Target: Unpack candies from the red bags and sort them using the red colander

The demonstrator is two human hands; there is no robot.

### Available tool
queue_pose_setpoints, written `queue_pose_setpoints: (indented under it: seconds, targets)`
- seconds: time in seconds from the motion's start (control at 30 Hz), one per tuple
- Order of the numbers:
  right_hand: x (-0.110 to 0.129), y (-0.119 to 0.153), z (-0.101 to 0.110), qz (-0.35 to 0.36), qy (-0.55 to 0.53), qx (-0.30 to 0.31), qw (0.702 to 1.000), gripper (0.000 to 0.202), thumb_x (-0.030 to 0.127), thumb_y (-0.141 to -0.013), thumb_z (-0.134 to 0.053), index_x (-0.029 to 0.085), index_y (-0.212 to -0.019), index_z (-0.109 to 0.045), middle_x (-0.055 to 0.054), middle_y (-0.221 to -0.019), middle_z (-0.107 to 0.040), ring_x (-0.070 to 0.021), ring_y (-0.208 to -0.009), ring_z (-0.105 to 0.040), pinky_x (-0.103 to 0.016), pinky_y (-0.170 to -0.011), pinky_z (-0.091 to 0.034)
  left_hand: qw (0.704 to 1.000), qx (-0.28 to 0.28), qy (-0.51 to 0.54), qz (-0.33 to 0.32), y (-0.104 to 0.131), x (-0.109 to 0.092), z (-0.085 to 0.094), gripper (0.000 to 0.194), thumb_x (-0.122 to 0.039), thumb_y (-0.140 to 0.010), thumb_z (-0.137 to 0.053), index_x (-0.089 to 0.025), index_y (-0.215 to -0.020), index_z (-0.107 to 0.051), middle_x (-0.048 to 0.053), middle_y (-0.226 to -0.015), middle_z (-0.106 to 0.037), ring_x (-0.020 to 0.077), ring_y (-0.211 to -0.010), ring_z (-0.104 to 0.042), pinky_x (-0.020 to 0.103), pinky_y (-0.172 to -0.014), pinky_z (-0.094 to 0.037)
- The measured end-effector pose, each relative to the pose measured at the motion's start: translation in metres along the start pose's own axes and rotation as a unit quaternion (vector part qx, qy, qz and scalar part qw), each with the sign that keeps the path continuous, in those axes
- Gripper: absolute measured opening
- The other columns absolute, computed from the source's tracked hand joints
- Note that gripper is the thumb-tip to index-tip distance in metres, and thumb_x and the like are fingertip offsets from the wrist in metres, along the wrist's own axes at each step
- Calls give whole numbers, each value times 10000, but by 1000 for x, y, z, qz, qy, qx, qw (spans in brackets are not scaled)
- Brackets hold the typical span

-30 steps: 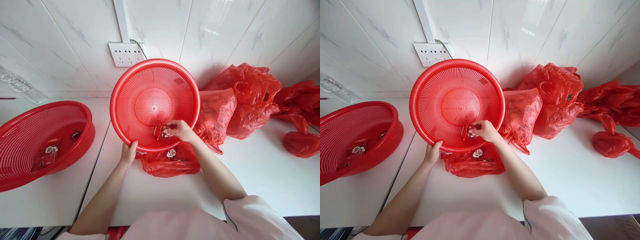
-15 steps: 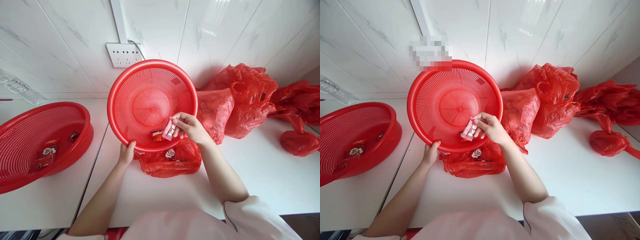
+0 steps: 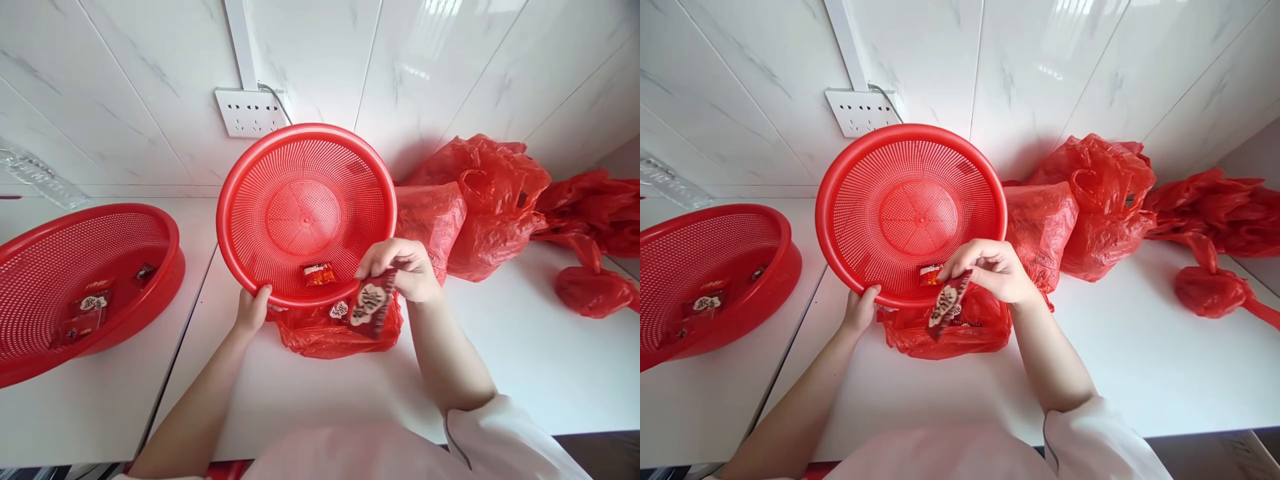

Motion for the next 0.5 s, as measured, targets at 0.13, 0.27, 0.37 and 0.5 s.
queue_pose_setpoints:
  seconds: [0.13, 0.27, 0.37, 0.5]
  targets:
    - [7, 3, -1, -93, 215, 85, 969, 160, 252, -890, -539, 202, -955, -677, -61, -920, -706, -177, -827, -670, -321, -719, -549, 1000, 5, -1, 0, 1, -4, -2, 223, -317, -767, -536, -157, -639, -626, 38, -548, -637, 211, -503, -633, 291, -440, -513]
    - [-4, 6, -4, -141, 356, 156, 911, 250, 128, -864, -488, 234, -923, -706, -7, -835, -714, -145, -745, -653, -272, -680, -500, 1000, 1, 0, 1, 1, -6, -2, 210, -309, -758, -535, -166, -622, -606, 37, -545, -634, 210, -503, -632, 287, -442, -511]
    - [-19, 12, -5, -175, 386, 194, 885, 295, 89, -834, -480, 250, -880, -723, 8, -822, -721, -150, -731, -655, -274, -682, -490, 1000, -1, 3, 1, 1, -8, -2, 194, -303, -758, -536, -162, -646, -608, 36, -552, -632, 215, -508, -634, 297, -444, -517]
    - [-33, 19, -3, -218, 393, 229, 863, 290, 109, -824, -509, 273, -896, -737, -1, -886, -735, -193, -828, -675, -299, -759, -496, 1000, 2, 7, 5, 2, -6, -2, 184, -309, -763, -542, -160, -676, -605, 30, -559, -631, 216, -504, -634, 309, -447, -526]
Point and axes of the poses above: each hand's wrist, its own y-axis away from the middle knuckle, its own z-axis out of the back of the hand, x = y × z, the point moved 7 cm from there along -y, towards the middle knuckle
